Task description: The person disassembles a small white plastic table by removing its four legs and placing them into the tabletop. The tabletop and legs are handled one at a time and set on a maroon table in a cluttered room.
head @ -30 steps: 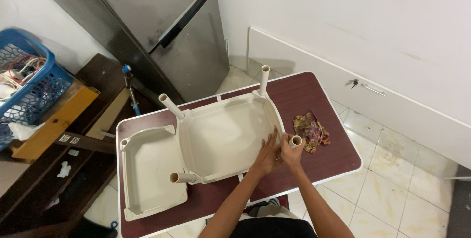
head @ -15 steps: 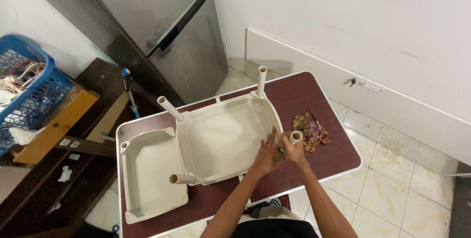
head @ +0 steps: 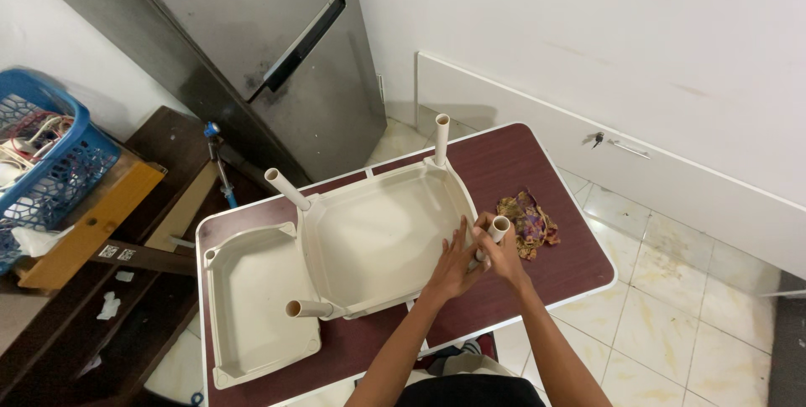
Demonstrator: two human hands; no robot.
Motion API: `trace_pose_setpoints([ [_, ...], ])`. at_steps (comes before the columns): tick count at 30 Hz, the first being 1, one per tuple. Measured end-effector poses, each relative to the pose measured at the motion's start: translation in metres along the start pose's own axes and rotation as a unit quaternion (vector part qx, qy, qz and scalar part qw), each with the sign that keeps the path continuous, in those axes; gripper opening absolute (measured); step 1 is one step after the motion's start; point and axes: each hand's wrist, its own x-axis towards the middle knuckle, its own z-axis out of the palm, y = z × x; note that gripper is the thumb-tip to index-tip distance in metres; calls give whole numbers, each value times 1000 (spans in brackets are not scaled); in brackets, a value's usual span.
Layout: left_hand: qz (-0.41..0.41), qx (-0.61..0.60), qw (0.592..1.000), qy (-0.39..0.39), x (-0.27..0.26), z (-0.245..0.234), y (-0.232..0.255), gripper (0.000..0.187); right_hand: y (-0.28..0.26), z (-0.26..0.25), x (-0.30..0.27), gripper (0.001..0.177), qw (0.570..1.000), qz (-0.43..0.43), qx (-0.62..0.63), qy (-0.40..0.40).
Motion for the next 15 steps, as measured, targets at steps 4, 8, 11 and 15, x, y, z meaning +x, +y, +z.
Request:
trace_pose_setpoints([
  [4,-12,4,1000,-3,1,-5,7,70,-49,3,4,17,998,-20,59,-1],
  [8,-13,8,999,-30,2,-9,7,63,-97,4,21,21,991,-37,127,0],
  [11,-30,47,998,-38,5,-14,6,71,-129,2,32,17,992,14,119,37],
  [15,15,-35,996,81,-8,-32,22,46,-155,4,40,23,986,70,128,84],
])
